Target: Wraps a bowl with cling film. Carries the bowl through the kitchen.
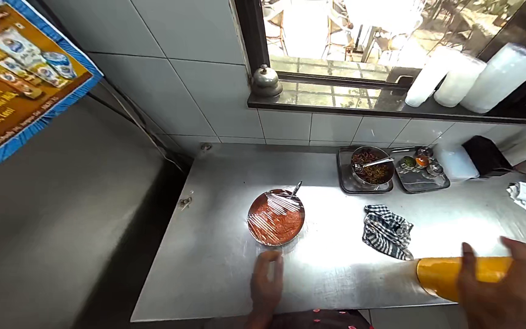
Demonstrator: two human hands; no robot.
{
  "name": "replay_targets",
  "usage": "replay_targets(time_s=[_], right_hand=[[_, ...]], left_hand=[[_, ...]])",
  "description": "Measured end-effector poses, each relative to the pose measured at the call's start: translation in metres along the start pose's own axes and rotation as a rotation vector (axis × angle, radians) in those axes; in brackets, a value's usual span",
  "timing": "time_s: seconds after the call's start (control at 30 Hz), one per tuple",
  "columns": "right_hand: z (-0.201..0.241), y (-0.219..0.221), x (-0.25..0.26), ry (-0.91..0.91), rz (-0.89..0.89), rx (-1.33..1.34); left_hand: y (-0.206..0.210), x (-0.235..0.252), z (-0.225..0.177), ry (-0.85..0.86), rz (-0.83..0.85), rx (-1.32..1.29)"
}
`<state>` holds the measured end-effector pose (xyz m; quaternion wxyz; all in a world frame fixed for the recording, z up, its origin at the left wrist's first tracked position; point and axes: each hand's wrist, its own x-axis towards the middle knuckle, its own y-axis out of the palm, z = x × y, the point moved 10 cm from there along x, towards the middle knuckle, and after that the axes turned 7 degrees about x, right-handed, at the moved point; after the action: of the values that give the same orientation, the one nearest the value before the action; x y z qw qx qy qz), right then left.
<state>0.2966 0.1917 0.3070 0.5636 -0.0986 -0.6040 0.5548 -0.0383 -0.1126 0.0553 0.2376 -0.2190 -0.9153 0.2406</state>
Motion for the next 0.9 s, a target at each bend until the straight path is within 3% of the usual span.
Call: replay_targets(time_s=[0.07, 0.13, 0.2, 0.27, 0.37, 0.53, 0.73, 0.9], right_hand=[[0.046, 0.065, -0.021, -0.027, 0.042, 0.481], [0.097, 0.172, -0.042, 0.071, 0.359, 0.909], [0.149, 0.268, -0.063, 0.108, 0.712, 1.073], [0.190, 0.321, -0.071, 0.026, 0.857, 1.039], [0.222, 0.340, -0.058, 0.036, 0.893, 1.044], [0.223, 0.357, -0.052, 0.157, 0.860, 1.025], [0.225, 0.369, -0.065, 0.051, 0.796, 1.007], [0.227, 0.377, -0.072, -0.071, 0.750, 1.050]], left_hand=[[-0.021, 0.002, 0.027, -0.346, -0.151, -0.178], [-0.017, 0.001, 0.053, -0.611, -0.199, -0.360], [-0.002, -0.001, 0.066, -0.791, -0.137, -0.512], [0.002, 0.005, 0.064, -0.791, -0.099, -0.545], [0.004, 0.016, 0.061, -0.705, -0.050, -0.519], [0.006, 0.018, 0.088, -0.663, -0.047, -0.450], [-0.001, 0.021, 0.100, -0.623, -0.089, -0.346], [-0.001, 0.017, 0.092, -0.639, -0.064, -0.492]])
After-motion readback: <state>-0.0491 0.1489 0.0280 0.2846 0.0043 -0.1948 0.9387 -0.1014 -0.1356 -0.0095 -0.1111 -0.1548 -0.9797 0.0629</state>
